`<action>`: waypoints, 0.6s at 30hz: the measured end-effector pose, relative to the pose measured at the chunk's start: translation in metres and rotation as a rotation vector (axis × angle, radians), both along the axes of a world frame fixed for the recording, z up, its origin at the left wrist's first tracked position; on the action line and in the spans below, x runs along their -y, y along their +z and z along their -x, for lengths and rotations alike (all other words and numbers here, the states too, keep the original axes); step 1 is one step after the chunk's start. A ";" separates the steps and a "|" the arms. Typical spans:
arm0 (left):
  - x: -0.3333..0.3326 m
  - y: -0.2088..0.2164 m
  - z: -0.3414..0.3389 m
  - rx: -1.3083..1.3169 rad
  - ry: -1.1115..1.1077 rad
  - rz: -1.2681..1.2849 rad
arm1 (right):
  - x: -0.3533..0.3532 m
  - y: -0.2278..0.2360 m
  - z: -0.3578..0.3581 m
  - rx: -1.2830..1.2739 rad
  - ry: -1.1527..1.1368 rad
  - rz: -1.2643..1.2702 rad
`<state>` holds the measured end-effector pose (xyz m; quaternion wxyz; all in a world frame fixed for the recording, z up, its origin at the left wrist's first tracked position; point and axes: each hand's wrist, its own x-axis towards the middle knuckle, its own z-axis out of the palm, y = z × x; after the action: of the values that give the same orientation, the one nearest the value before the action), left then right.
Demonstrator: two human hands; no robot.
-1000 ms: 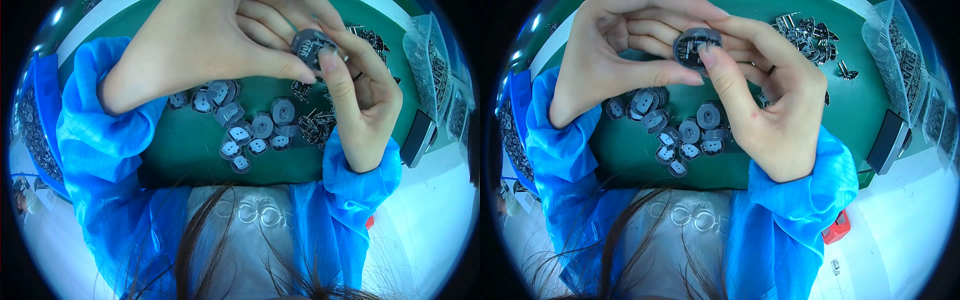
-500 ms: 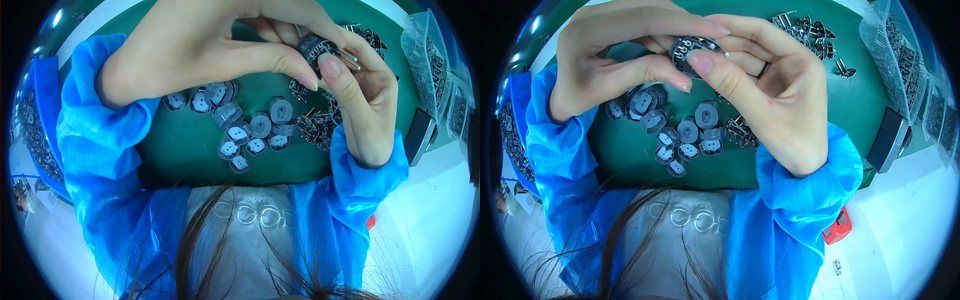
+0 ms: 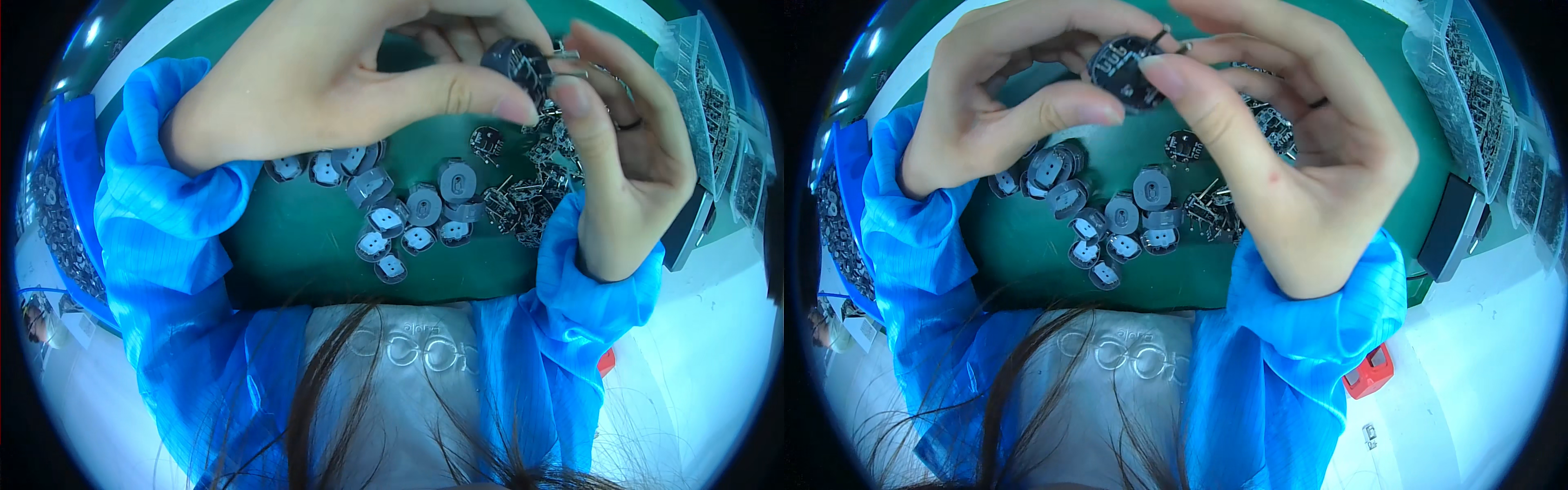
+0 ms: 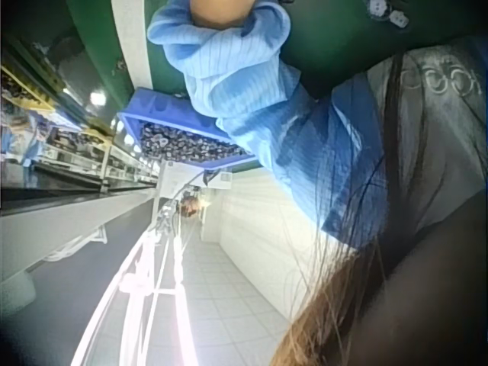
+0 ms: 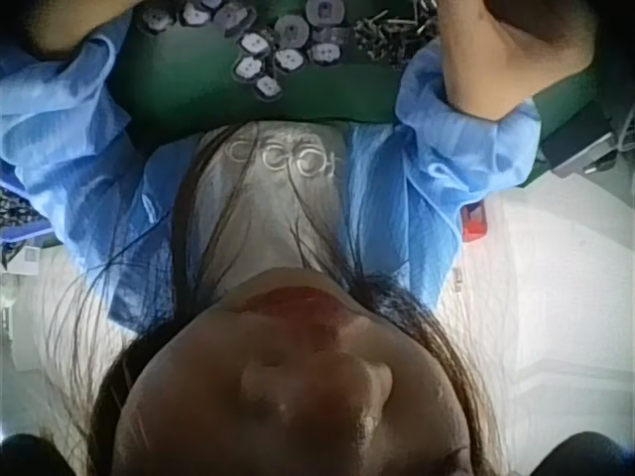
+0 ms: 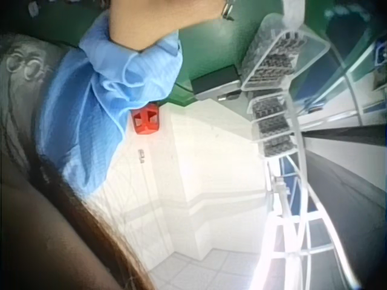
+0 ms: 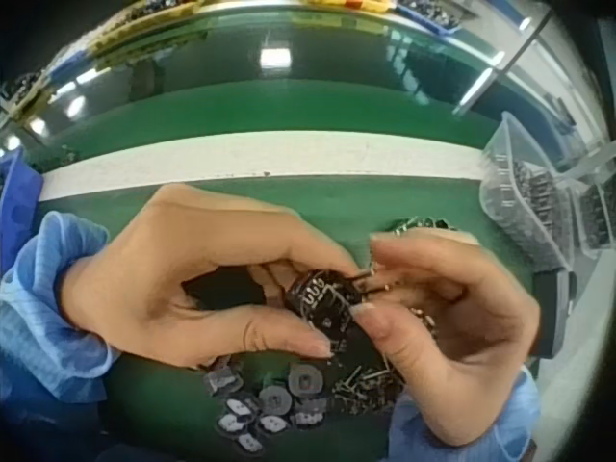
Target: The person assembles small electronic components by hand. They pick up grey plastic housings and metal pins from a green work surface, insert the pins into the housings, and place the finished units back on the table. The process is repeated continuously with multiple identical parts.
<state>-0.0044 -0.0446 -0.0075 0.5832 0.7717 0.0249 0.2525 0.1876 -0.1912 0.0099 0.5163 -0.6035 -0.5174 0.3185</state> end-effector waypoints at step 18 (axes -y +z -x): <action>0.022 0.050 -0.002 -0.498 0.125 0.301 | -0.010 -0.010 0.021 0.402 0.076 -0.278</action>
<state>-0.0025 -0.0664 0.0430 0.6505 0.7116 0.2518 0.0842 0.1669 -0.1809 0.0002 0.4691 -0.5579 -0.6708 0.1369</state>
